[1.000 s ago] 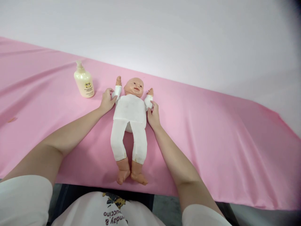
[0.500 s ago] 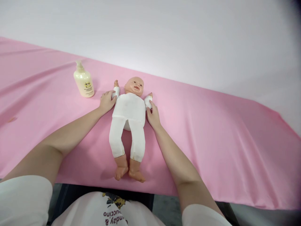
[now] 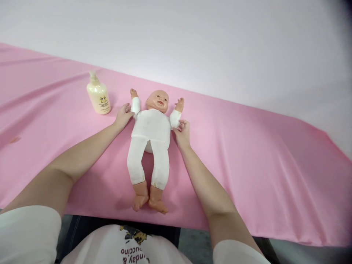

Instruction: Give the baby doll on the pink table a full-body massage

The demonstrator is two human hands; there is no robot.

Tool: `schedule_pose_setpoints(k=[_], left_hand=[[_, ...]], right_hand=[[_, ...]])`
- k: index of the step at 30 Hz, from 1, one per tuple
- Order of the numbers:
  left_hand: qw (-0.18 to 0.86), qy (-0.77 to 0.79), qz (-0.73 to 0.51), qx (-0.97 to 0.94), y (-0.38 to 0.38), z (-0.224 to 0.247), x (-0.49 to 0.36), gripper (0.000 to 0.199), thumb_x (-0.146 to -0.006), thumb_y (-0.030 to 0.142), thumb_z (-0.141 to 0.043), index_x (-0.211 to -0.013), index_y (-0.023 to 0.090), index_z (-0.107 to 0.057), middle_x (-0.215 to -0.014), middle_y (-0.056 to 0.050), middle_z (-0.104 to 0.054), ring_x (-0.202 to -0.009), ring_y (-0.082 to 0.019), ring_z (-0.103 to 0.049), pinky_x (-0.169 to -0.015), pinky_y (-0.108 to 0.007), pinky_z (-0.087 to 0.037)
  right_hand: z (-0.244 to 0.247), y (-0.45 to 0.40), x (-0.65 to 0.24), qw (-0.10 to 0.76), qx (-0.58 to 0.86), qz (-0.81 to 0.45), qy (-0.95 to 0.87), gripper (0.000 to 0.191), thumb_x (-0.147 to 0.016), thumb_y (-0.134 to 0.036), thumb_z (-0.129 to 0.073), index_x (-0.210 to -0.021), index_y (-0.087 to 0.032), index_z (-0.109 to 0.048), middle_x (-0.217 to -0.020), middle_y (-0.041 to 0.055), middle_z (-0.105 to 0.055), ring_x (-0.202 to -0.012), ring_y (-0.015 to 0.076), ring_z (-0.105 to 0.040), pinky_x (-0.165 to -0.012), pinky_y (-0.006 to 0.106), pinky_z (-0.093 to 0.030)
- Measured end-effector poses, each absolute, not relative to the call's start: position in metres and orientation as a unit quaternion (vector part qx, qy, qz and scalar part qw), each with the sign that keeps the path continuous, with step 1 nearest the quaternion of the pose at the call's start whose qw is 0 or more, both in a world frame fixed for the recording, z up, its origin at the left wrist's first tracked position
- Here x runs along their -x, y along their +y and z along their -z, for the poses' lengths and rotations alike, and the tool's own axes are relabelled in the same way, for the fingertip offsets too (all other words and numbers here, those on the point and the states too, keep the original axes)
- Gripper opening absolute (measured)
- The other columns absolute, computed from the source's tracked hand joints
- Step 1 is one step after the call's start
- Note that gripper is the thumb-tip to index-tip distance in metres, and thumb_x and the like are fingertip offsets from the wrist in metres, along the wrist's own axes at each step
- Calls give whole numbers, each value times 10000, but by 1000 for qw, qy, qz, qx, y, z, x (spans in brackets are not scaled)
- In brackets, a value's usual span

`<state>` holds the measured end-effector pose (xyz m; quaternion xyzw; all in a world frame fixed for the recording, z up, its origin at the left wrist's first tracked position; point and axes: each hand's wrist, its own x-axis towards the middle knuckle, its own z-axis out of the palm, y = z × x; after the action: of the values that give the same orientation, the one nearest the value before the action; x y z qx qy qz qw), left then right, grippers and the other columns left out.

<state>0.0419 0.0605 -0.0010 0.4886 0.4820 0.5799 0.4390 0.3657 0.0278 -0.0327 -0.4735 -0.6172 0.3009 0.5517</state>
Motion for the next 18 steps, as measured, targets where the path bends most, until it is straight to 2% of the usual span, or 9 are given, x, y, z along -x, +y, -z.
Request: schedule_pose_setpoints(k=[5,9,14,18], left_hand=[[478,421,-605,-478,63,-4,-43,683,-581,138,-621,-1264,127,-613,-1303,-157,-698,-1257,-325,-652,-1137,-526,-487],[518,396,-595,-470,64,-8,-43,520,-537,131,-582,-1049,175,-658,-1111,-99,-755,-1080,-288,-709,-980,-493,-574],[549,379,-554,-498,58,-7,-45,219,-507,100,-577,-701,196,-547,-817,-34,-681,-810,-202,-675,-800,-383,-548],[535,386,-536,-527,54,-8,-46,214,-480,79,-567,-644,195,-495,-722,0,-589,-727,-154,-609,-762,-332,-494]], right_hand=[[28,31,-366,581,442,-388,-562,463,-661,-311,-651,-1078,-283,-450,-1071,21,-642,-980,200,-631,-861,356,-540],[26,32,-366,584,431,-427,-539,303,-613,-302,-646,-821,-261,-429,-874,12,-624,-860,217,-613,-833,400,-535],[22,26,-366,584,431,-451,-519,240,-588,-226,-609,-649,-240,-377,-822,15,-636,-835,194,-615,-885,411,-534],[18,23,-365,562,457,-430,-539,187,-605,-232,-583,-610,-236,-396,-809,19,-657,-835,193,-614,-865,404,-543]])
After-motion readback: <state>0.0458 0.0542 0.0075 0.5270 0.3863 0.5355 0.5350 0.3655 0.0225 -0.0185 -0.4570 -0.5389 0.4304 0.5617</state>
